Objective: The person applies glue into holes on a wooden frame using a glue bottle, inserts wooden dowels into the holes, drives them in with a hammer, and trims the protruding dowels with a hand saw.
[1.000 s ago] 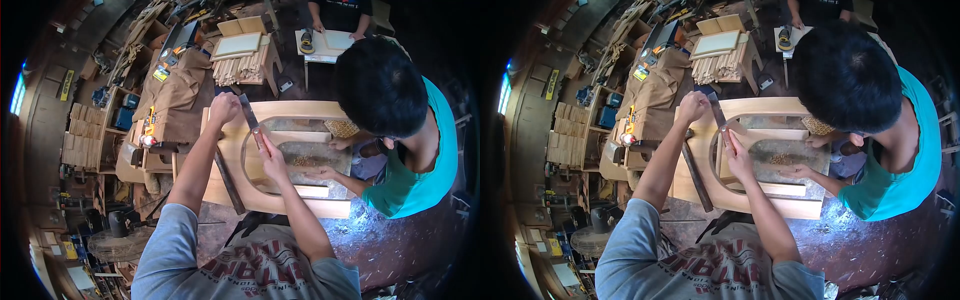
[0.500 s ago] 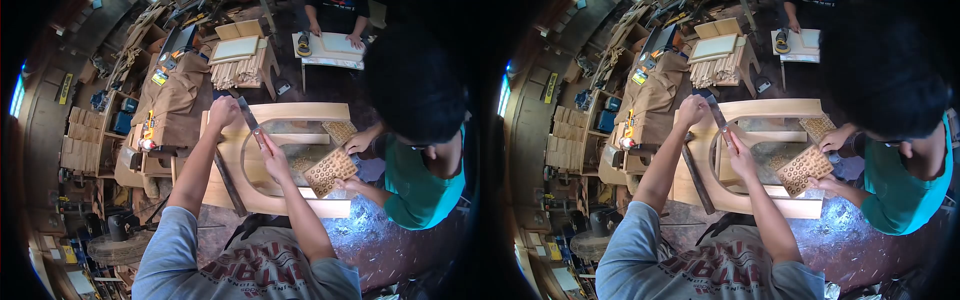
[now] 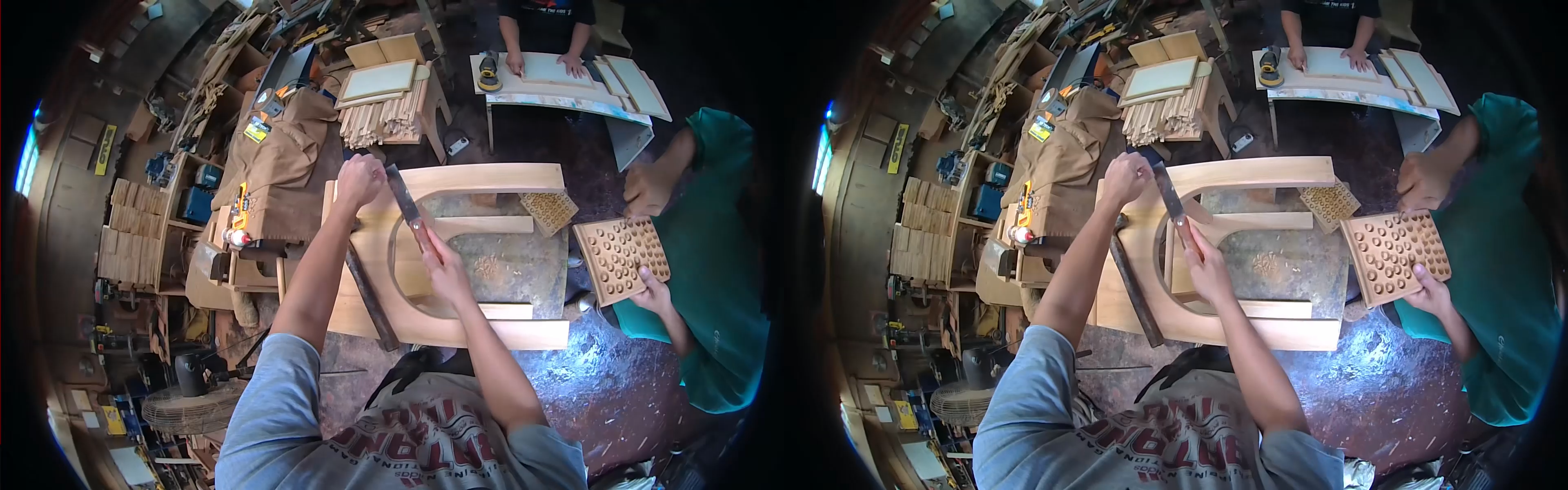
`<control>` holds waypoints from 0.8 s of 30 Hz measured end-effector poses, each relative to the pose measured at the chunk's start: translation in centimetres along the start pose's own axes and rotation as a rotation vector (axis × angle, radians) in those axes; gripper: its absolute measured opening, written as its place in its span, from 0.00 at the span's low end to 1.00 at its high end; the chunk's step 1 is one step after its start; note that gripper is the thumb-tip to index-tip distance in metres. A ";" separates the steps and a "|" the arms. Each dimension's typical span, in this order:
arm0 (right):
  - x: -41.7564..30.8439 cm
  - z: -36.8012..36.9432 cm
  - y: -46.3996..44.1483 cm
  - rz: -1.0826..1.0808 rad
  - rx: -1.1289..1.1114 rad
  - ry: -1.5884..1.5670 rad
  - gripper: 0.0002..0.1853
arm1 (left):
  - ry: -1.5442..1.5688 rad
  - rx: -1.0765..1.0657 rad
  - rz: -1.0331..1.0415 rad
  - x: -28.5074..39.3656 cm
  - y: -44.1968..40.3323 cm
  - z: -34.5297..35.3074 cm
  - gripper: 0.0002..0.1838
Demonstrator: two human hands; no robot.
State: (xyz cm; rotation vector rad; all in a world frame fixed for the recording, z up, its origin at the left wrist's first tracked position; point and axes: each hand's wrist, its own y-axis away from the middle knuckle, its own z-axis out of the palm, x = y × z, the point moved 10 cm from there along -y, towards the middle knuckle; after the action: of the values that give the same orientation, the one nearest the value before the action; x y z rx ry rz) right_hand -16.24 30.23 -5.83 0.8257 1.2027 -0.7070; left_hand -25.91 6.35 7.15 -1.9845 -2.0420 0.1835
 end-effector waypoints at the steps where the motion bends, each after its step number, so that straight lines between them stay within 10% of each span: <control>1: 0.1 -0.3 0.6 0.012 -0.010 0.028 0.29 | 0.005 -0.014 -0.012 0.0 0.1 0.2 0.04; 24: -6.1 0.8 0.8 -0.194 0.125 -0.013 0.30 | 0.255 0.198 -0.265 -2.6 4.3 -4.4 0.07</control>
State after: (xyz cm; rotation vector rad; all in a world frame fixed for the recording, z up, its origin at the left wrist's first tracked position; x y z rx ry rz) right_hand -16.57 30.21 0.39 0.8124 1.2471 -0.9525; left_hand -20.46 3.45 9.82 -1.5191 -2.0084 0.0689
